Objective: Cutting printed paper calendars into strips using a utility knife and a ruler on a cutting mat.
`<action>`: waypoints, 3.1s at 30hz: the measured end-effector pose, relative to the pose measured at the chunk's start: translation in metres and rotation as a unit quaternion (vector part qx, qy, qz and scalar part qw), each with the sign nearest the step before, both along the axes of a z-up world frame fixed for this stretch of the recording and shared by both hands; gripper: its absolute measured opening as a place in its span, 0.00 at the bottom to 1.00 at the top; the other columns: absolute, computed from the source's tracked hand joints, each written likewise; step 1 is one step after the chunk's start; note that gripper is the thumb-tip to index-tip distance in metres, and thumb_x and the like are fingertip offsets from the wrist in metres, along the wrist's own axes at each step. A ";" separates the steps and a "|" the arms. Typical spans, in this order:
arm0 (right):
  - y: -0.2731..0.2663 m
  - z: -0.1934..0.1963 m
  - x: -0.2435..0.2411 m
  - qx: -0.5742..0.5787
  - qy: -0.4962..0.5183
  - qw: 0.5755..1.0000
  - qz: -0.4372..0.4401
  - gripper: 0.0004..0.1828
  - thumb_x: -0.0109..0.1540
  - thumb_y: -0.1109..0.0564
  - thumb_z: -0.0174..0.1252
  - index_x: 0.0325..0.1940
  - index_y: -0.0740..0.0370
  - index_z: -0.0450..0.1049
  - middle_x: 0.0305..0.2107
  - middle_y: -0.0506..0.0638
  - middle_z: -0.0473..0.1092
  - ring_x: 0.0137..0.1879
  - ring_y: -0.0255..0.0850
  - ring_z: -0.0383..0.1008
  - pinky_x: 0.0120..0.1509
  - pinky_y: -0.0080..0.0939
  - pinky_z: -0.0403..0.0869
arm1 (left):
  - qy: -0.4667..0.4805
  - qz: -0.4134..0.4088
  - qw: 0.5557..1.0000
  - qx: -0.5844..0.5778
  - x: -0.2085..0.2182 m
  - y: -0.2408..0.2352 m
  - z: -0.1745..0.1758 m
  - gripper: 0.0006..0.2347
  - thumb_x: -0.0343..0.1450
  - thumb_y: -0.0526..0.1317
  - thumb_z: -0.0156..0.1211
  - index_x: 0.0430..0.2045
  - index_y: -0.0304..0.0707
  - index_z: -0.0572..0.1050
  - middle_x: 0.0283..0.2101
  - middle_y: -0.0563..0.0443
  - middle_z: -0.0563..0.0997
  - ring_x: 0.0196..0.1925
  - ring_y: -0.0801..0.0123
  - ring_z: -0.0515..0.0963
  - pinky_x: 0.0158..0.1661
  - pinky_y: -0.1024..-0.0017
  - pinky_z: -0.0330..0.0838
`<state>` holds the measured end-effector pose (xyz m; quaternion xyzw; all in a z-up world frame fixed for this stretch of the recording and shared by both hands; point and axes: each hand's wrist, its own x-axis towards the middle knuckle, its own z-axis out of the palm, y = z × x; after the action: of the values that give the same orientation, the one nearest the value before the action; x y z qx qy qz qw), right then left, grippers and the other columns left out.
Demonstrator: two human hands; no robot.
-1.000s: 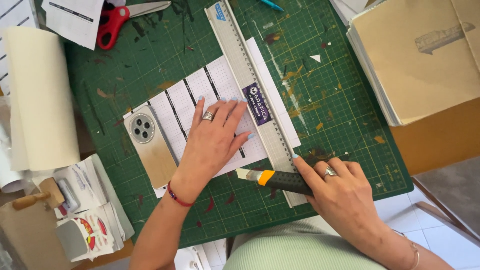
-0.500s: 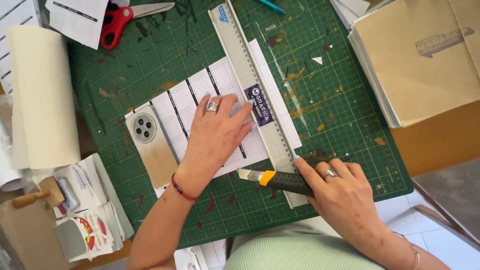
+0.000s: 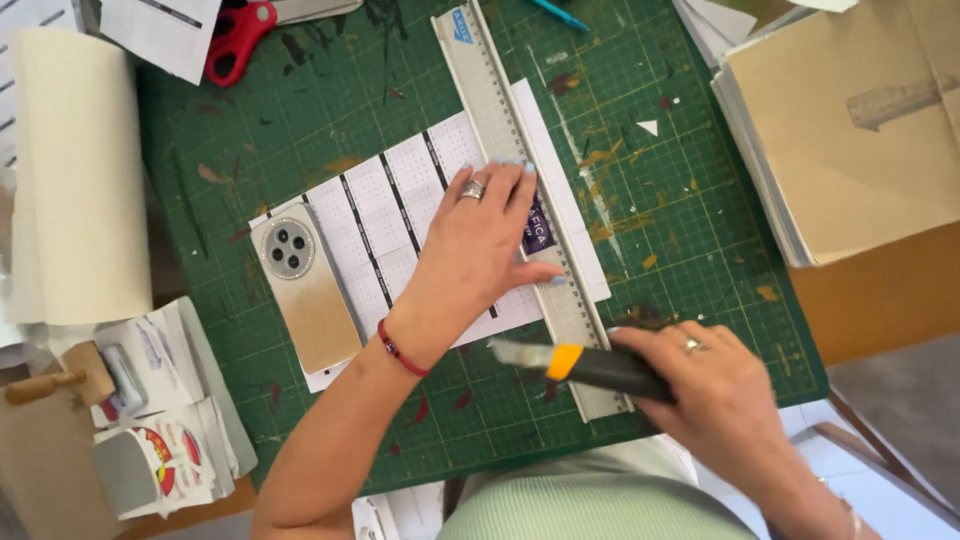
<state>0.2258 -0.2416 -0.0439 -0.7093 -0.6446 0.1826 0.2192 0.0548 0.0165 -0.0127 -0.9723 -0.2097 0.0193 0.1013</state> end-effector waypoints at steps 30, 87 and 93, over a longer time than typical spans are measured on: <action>0.177 0.023 0.009 0.076 -0.165 0.981 -0.064 0.29 0.73 0.60 0.53 0.81 0.58 0.67 0.34 0.63 0.72 0.21 0.70 0.71 0.21 0.66 0.67 | 0.048 0.064 0.996 -0.031 0.022 0.015 -0.053 0.69 0.48 0.88 0.69 0.74 0.27 0.60 0.79 0.31 0.59 0.81 0.46 0.59 0.76 0.52 0.50; 0.066 0.041 -0.027 -0.012 -0.305 0.952 -0.024 0.30 0.72 0.56 0.56 0.81 0.52 0.70 0.24 0.46 0.64 0.14 0.41 0.63 0.17 0.46 0.63 | 0.202 0.111 0.973 0.004 0.048 0.000 -0.033 0.71 0.46 0.88 0.62 0.77 0.30 0.57 0.80 0.26 0.53 0.81 0.39 0.58 0.75 0.48 0.52; 0.035 0.042 -0.032 -0.012 -0.287 0.957 -0.022 0.33 0.71 0.60 0.57 0.83 0.54 0.68 0.24 0.43 0.59 0.16 0.35 0.55 0.20 0.44 0.58 | 0.204 0.108 0.973 -0.002 0.050 -0.001 -0.031 0.72 0.45 0.87 0.64 0.77 0.25 0.55 0.80 0.24 0.54 0.80 0.36 0.58 0.74 0.47 0.53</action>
<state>0.1942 -0.2066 -0.0024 -0.7485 -0.6623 -0.0259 0.0197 0.1044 0.0159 -0.0436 -0.9197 -0.2885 0.2280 0.1375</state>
